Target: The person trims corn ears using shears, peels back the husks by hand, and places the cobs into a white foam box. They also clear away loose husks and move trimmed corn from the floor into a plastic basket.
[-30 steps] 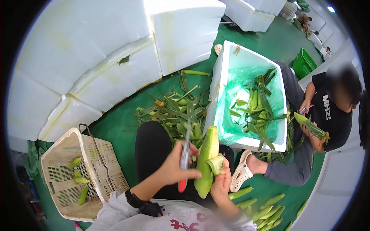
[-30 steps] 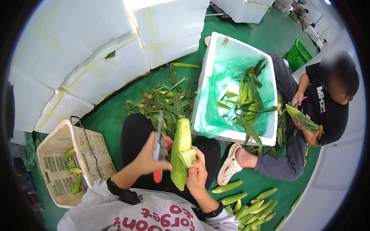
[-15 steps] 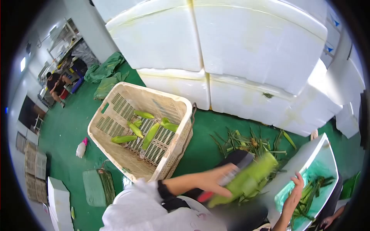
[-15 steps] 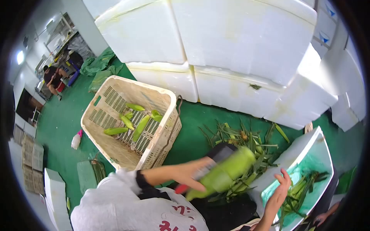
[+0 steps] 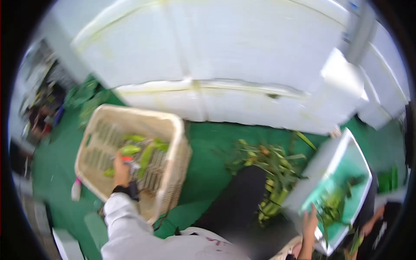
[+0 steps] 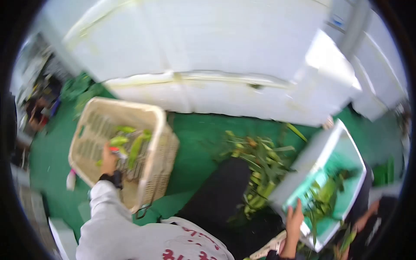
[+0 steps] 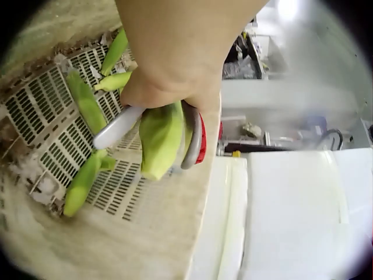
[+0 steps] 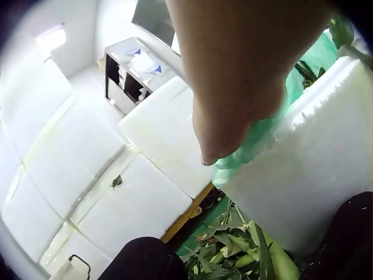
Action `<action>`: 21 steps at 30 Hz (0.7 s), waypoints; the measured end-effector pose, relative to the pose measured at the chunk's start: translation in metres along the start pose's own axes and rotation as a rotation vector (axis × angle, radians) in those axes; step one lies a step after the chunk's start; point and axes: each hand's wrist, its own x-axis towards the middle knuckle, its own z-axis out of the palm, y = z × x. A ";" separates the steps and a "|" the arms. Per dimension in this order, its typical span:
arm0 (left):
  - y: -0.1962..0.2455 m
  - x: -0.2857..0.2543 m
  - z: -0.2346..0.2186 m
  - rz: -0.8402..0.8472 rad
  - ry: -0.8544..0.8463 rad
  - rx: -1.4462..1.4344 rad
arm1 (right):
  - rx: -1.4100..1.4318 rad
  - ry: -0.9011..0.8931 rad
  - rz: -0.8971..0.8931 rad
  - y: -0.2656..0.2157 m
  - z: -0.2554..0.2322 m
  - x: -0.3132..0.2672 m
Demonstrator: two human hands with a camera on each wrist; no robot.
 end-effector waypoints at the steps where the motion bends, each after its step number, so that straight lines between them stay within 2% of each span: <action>1: 0.064 0.029 -0.034 -0.119 -0.170 -0.374 | 0.049 0.052 -0.076 0.010 0.005 -0.002; 2: 0.011 0.038 0.010 -0.509 -0.279 -0.969 | 0.000 0.213 -0.326 0.030 0.017 0.000; 3: -0.037 0.048 0.051 -1.000 -0.149 -1.502 | 0.031 0.200 -0.294 0.016 0.011 -0.005; 4: 0.018 0.059 0.031 -0.997 -0.170 -1.511 | 0.061 0.164 -0.229 0.003 0.004 -0.012; 5: -0.007 0.066 0.046 -1.000 -0.246 -1.568 | 0.011 0.167 -0.182 -0.001 0.002 -0.016; 6: 0.048 0.073 0.023 -0.969 -0.267 -1.575 | -0.027 0.156 -0.146 0.000 0.005 -0.019; 7: 0.106 0.081 -0.004 -0.937 -0.287 -1.582 | -0.018 0.258 -0.217 0.008 0.011 -0.020; 8: 0.142 0.085 -0.022 -0.889 -0.357 -1.598 | -0.015 0.353 -0.304 0.014 0.018 -0.020; 11: 0.251 0.088 -0.072 -0.622 -0.475 -1.573 | -0.005 0.460 -0.377 0.017 0.025 -0.032; 12: 0.280 0.085 -0.085 -0.556 -0.597 -1.618 | 0.010 0.520 -0.419 0.016 0.027 -0.034; 14: 0.329 0.079 -0.103 -0.427 -0.845 -1.684 | 0.077 0.511 -0.344 0.001 0.025 -0.041; 15: 0.350 0.067 -0.102 -0.512 -0.876 -1.740 | 0.097 0.514 -0.329 -0.010 0.026 -0.043; 16: 0.379 0.055 -0.107 -0.570 -0.989 -1.738 | 0.116 0.520 -0.317 -0.019 0.028 -0.044; 18: 0.424 0.024 -0.106 -0.608 -1.260 -1.742 | 0.085 0.403 -0.346 -0.018 0.042 -0.042; 20: 0.462 -0.010 -0.100 -0.801 -1.391 -1.574 | 0.014 0.176 -0.315 -0.034 0.034 -0.058; 21: 0.483 -0.026 -0.103 -0.870 -1.463 -1.521 | -0.044 0.236 -0.381 -0.032 0.038 -0.069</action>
